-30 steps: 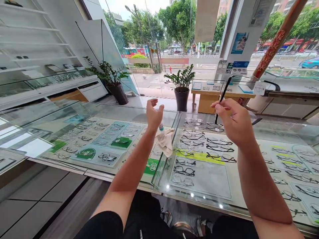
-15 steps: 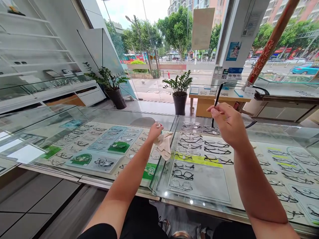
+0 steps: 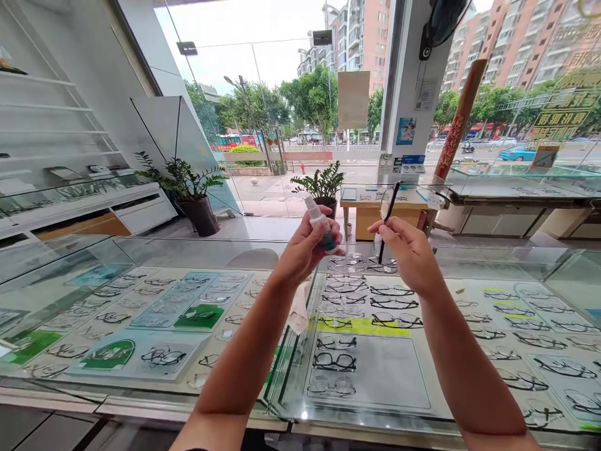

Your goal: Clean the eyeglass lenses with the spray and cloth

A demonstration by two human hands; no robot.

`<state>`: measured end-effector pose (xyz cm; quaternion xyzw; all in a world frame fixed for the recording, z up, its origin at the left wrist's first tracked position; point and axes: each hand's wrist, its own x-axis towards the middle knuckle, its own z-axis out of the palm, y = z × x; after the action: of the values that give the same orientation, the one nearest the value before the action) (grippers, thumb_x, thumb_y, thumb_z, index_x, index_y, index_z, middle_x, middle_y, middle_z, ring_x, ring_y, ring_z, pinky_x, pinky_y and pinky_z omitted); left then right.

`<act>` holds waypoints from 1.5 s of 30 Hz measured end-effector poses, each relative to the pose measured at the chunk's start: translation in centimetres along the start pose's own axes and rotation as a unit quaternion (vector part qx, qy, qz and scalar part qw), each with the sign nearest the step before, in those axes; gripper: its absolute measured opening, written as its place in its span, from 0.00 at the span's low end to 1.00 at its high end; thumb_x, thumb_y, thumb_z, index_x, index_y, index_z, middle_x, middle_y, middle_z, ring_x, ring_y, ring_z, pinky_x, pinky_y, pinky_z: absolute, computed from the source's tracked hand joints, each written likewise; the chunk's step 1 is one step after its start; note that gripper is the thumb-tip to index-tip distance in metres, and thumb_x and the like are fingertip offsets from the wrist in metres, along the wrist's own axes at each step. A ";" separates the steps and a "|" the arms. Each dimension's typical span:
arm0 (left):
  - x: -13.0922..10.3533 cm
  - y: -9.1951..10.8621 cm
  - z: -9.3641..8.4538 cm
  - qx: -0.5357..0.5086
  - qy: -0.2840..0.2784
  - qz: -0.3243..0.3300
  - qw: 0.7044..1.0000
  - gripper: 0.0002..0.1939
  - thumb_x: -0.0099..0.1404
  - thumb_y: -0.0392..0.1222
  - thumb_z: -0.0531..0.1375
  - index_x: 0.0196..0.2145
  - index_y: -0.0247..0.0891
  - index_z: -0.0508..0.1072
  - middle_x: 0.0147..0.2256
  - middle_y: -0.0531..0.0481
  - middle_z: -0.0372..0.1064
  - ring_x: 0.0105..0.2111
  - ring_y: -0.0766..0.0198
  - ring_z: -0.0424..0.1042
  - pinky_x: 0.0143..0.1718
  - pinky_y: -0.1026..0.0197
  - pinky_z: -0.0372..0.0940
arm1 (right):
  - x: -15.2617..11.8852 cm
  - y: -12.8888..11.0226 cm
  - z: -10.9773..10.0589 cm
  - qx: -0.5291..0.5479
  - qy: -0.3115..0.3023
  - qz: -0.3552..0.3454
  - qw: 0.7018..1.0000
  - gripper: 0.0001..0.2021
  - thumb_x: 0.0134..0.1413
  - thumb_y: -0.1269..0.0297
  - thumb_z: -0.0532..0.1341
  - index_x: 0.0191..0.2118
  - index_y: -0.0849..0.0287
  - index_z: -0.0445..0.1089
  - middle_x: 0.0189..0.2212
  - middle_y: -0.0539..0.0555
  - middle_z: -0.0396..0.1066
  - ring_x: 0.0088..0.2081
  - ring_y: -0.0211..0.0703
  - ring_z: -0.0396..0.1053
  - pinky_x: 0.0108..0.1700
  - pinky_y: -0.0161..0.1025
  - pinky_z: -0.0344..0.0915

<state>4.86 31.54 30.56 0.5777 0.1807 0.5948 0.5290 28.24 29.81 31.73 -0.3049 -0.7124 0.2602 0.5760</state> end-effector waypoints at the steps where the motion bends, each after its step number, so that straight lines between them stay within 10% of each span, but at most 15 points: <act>1: -0.2 0.6 0.8 -0.027 -0.032 -0.025 0.999 0.20 0.67 0.57 0.69 0.51 0.49 0.70 0.34 0.52 0.66 0.31 0.64 0.68 0.27 0.61 0.68 | 0.0 -0.1 0.1 0.014 -0.012 0.009 1.000 0.13 0.74 0.55 0.59 0.43 0.52 0.81 0.42 0.53 0.80 0.48 0.49 0.73 0.53 0.47 0.66; 8: -1.2 1.6 -0.2 -0.002 -0.082 -0.126 0.989 0.44 0.61 0.89 0.41 0.18 0.44 0.57 0.15 0.56 0.43 0.15 0.68 0.47 0.17 0.57 0.51 | -0.4 0.6 2.2 0.108 -0.125 0.083 0.983 0.14 0.73 0.53 0.61 0.42 0.51 0.82 0.43 0.53 0.80 0.49 0.48 0.73 0.56 0.47 0.66; 20: 0.9 -1.6 -0.5 0.218 0.090 -0.031 0.971 0.40 0.64 0.80 0.52 0.13 0.42 0.60 0.12 0.55 0.50 0.14 0.70 0.49 0.19 0.60 0.44 | -0.9 1.2 5.1 0.263 -0.146 0.172 0.938 0.14 0.70 0.52 0.63 0.41 0.53 0.83 0.41 0.53 0.79 0.44 0.46 0.71 0.53 0.46 0.65; 29: 0.9 -3.3 -1.0 0.245 0.118 -0.018 0.962 0.41 0.65 0.80 0.54 0.13 0.42 0.60 0.13 0.54 0.53 0.16 0.70 0.53 0.22 0.59 0.48 | -1.2 1.2 5.9 0.284 -0.170 0.180 0.926 0.14 0.71 0.53 0.63 0.40 0.52 0.84 0.40 0.54 0.77 0.44 0.46 0.69 0.52 0.45 0.64; 45: -0.6 -3.8 -0.3 0.278 -0.028 -0.063 0.958 0.39 0.70 0.76 0.54 0.15 0.41 0.59 0.15 0.55 0.51 0.18 0.69 0.50 0.22 0.61 0.45 | 0.3 3.2 4.9 0.338 -0.040 0.198 0.919 0.12 0.67 0.49 0.65 0.40 0.50 0.80 0.43 0.52 0.82 0.44 0.45 0.75 0.50 0.44 0.71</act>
<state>6.08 32.58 27.07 0.7057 0.3605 0.4700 0.3887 23.82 32.09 28.66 -0.2162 -0.5295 0.6068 0.5520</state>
